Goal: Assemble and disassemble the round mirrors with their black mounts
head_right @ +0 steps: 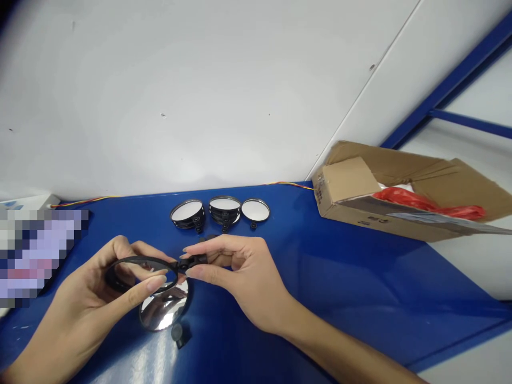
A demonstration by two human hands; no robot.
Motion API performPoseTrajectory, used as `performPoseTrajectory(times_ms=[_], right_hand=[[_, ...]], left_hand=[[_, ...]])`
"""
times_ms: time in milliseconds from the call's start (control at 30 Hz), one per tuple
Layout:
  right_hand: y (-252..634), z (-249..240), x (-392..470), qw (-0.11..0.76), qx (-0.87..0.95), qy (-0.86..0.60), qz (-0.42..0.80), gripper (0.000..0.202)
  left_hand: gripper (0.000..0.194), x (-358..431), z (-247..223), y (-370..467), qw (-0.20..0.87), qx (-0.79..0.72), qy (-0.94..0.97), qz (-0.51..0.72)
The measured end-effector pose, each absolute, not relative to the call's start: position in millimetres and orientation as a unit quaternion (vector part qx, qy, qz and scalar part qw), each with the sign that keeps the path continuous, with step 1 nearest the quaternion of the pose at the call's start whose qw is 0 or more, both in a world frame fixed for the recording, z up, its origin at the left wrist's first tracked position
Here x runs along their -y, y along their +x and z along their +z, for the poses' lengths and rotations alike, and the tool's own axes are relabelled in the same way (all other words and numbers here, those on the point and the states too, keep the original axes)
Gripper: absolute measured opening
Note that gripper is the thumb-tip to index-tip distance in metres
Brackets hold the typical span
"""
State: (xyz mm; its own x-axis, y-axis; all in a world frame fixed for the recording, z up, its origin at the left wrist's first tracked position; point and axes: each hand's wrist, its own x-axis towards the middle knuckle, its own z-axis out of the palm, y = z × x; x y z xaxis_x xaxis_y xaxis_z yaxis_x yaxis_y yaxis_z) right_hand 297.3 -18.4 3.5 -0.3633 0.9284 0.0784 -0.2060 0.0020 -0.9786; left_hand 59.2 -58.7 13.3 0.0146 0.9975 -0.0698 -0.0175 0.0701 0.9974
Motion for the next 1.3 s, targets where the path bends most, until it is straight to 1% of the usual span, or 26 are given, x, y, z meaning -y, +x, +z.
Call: performPoseTrajectory(times_ms=[133, 233, 533, 600, 767, 800, 867, 967, 1033, 1133, 1233, 1300], right_hand=[[295, 1, 20, 0.455, 0.543, -0.336, 0.621, 0.022], [295, 2, 21, 0.453, 0.543, -0.334, 0.623, 0.023], [296, 7, 24, 0.441, 0.602, -0.339, 0.573, 0.021], [298, 7, 23, 0.434, 0.651, -0.340, 0.522, 0.018], [303, 3, 25, 0.397, 0.816, -0.314, 0.279, 0.012], [304, 3, 27, 0.395, 0.828, -0.312, 0.248, 0.011], [305, 3, 36, 0.396, 0.833, -0.327, 0.206, 0.010], [310, 3, 57, 0.396, 0.809, -0.398, 0.176, 0.010], [315, 2, 75, 0.409, 0.774, -0.457, 0.160, 0.015], [319, -6, 103, 0.406, 0.737, -0.518, 0.154, 0.017], [317, -18, 121, 0.412, 0.730, -0.532, 0.123, 0.018], [312, -25, 127, 0.414, 0.728, -0.539, 0.091, 0.022]], left_hand=[[0.037, 63, 11, 59, 0.491, -0.495, 0.550, 0.460], [0.039, 68, 11, 61, 0.477, -0.520, 0.542, 0.457], [0.038, 71, 14, 65, 0.533, -0.500, 0.521, 0.442], [0.035, 68, 17, 66, 0.547, -0.506, 0.501, 0.441], [0.031, 60, 21, 63, 0.566, -0.499, 0.494, 0.432], [0.031, 58, 20, 60, 0.565, -0.493, 0.508, 0.424], [0.037, 54, 17, 55, 0.559, -0.489, 0.528, 0.412], [0.043, 50, 12, 47, 0.526, -0.495, 0.550, 0.419], [0.040, 49, 9, 44, 0.498, -0.500, 0.569, 0.423], [0.033, 49, 8, 42, 0.439, -0.520, 0.604, 0.414], [0.031, 49, 6, 40, 0.330, -0.572, 0.663, 0.353], [0.034, 48, 5, 39, 0.281, -0.591, 0.696, 0.295]])
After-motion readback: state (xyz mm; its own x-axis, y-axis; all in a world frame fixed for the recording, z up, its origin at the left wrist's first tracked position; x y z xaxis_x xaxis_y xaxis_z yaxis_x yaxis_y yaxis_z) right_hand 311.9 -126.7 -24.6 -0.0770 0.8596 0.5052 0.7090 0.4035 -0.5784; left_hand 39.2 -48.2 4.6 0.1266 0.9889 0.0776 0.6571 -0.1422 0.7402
